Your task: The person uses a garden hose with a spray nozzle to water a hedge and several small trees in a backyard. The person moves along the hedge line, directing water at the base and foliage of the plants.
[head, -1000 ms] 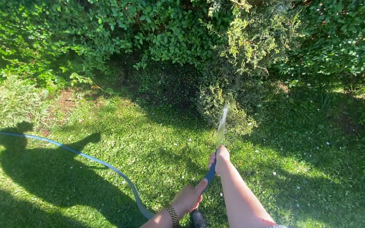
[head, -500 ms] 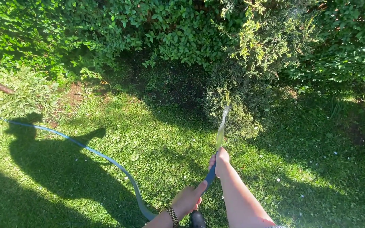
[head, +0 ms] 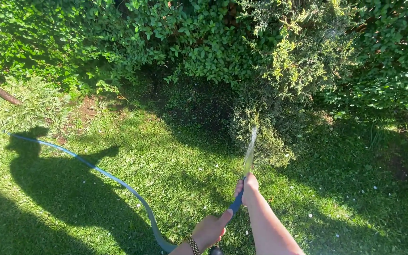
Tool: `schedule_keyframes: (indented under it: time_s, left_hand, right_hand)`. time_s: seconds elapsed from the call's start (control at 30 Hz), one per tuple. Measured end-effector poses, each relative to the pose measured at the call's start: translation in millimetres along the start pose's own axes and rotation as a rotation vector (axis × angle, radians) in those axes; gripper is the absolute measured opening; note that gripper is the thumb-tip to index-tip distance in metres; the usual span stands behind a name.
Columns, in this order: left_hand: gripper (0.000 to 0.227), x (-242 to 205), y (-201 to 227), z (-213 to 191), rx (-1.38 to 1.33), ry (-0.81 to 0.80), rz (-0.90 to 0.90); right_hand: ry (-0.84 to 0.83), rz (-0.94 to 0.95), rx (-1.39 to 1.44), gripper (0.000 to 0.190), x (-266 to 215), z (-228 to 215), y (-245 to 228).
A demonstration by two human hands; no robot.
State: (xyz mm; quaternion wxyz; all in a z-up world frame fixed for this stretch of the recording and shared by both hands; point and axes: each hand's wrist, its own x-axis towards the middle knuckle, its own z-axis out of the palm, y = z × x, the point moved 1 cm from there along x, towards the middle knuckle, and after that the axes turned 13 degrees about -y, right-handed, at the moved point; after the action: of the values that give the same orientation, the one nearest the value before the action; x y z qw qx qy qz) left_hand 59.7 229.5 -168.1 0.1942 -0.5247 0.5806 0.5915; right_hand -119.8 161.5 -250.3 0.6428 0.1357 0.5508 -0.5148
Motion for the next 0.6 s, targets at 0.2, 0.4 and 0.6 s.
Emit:
schedule_keyframes:
  time_s: [0.2, 0.4, 0.6]
  left_hand:
    - [0.072, -14, 13, -2, -0.044, -0.030, -0.047]
    - [0.072, 0, 5, 1, 0.053, 0.013, -0.077]
    - [0.073, -1, 7, 0, 0.059, 0.008, -0.070]
  right_hand:
    - [0.002, 0.002, 0.004, 0.052, 9, -6, 3]
    - [0.008, -0.010, 0.018, 0.050, 7, -10, 6]
    - [0.027, 0.020, 0.011, 0.051, 7, -9, 4]
